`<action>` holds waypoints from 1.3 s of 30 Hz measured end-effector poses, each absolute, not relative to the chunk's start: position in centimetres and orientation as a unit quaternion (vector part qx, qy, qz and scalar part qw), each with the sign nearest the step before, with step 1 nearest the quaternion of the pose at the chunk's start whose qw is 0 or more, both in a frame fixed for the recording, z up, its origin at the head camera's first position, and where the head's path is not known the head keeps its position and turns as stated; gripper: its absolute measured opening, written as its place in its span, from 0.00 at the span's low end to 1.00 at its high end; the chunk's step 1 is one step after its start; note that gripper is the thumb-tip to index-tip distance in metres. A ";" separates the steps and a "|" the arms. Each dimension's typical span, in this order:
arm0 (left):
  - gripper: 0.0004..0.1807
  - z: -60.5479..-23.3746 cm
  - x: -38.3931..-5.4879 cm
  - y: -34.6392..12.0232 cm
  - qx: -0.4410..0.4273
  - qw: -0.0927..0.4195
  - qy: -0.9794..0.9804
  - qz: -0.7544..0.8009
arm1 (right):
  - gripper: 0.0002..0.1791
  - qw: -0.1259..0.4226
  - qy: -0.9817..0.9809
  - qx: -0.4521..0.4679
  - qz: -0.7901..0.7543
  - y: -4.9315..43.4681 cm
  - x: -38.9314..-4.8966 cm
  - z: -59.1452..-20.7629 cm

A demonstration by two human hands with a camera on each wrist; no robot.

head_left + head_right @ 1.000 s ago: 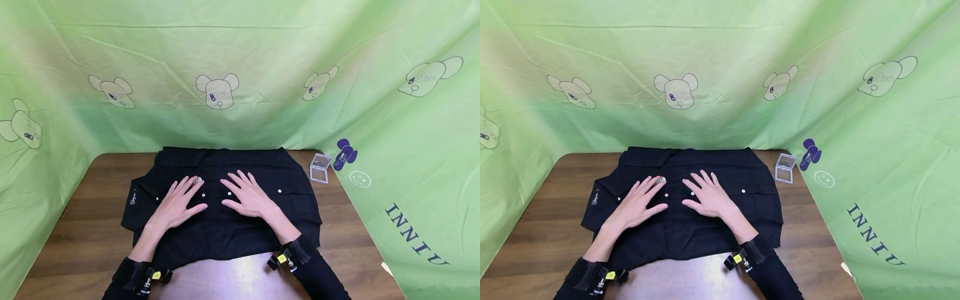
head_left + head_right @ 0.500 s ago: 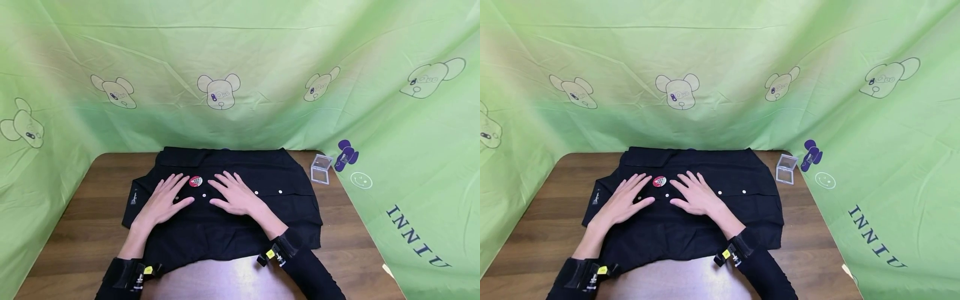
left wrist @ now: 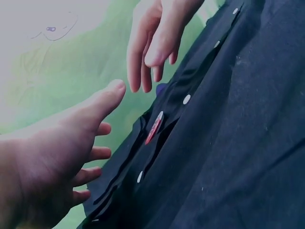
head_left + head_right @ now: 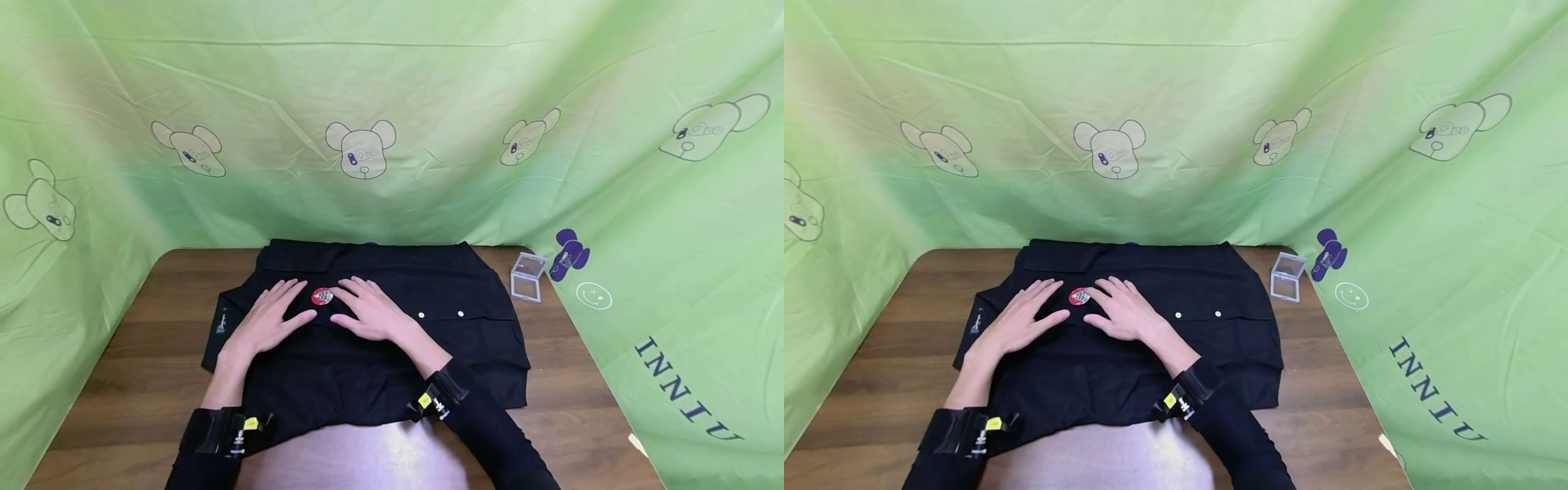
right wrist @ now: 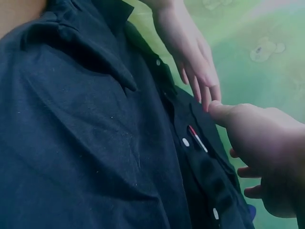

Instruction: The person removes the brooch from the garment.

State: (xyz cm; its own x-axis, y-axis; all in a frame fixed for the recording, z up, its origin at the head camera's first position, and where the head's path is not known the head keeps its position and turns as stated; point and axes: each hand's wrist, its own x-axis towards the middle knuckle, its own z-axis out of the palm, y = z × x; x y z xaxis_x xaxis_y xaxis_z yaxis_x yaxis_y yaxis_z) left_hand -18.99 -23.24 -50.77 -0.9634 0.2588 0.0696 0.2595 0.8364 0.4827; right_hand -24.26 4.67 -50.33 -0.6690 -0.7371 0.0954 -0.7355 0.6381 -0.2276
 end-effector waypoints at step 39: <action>0.38 -53.1 -20.3 -22.7 -0.138 0.043 -0.948 -0.282 | 0.22 -0.018 0.911 -0.390 -0.135 -0.5 -28.1 -53.9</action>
